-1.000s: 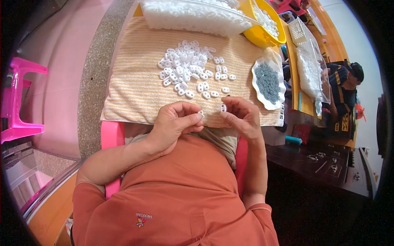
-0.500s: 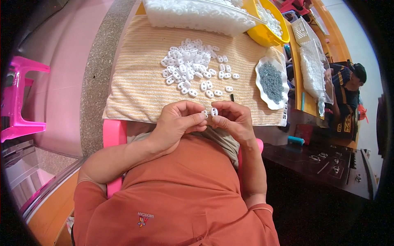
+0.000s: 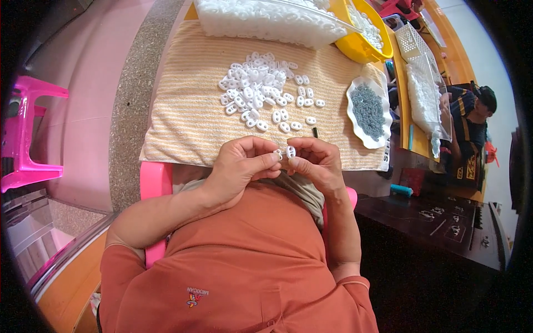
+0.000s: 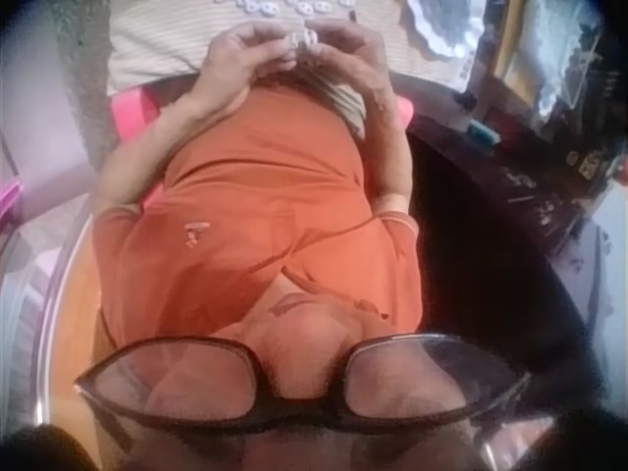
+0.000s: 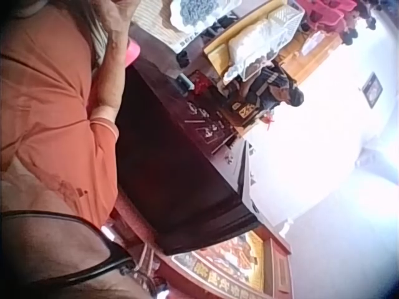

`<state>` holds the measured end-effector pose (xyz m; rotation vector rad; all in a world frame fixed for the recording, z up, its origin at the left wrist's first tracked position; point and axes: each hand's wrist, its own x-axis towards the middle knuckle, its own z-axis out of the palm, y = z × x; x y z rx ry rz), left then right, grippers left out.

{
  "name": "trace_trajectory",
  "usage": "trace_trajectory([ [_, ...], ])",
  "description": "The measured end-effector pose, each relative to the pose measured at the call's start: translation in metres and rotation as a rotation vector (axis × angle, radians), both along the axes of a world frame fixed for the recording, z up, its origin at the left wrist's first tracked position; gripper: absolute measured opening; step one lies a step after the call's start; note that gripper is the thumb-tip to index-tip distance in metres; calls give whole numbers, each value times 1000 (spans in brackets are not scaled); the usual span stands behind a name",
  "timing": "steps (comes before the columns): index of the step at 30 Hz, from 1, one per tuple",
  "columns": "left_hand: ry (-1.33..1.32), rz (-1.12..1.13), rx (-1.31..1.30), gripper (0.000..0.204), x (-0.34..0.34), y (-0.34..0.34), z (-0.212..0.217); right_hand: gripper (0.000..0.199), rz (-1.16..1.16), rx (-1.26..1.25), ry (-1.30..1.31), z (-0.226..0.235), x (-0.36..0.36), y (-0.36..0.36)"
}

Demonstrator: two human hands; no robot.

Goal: Assembling small white plastic parts by inserting small black pins into them.

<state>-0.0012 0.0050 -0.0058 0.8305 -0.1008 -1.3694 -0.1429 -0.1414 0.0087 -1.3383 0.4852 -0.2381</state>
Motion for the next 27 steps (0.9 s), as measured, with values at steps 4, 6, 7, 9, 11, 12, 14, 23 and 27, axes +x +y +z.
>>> trace_trajectory([
  [4, 0, 1, 8, 16, 0, 0, 0, 31, 11, -6, -10, -1, -1, -1],
  [6, -3, -1, 10, 16, 0, 0, 0, 31, 8, -10, 2, -2, -2, -1],
  [7, -7, -2, 11, 16, 0, -1, 0, 31, 8, -10, 2, -2, -2, -1],
  [9, -8, -1, 10, 16, 0, -1, -1, 31, 4, -13, 20, -2, -1, -1],
  [11, -8, -1, 8, 16, 0, -1, -1, 31, 3, -2, 11, -3, -1, -2],
  [12, -7, 2, 7, 16, 0, -1, 0, 31, 4, 10, 0, -4, -1, -2],
  [14, -7, 4, 7, 16, 0, -1, 0, 29, -8, 25, 6, -1, 0, 0],
  [23, -3, 5, 20, 17, 0, -1, 0, 27, -20, 45, 22, -1, 0, 0],
  [27, -8, 7, 17, 16, 0, -1, -1, 27, -10, 51, 8, -4, -1, -1],
])
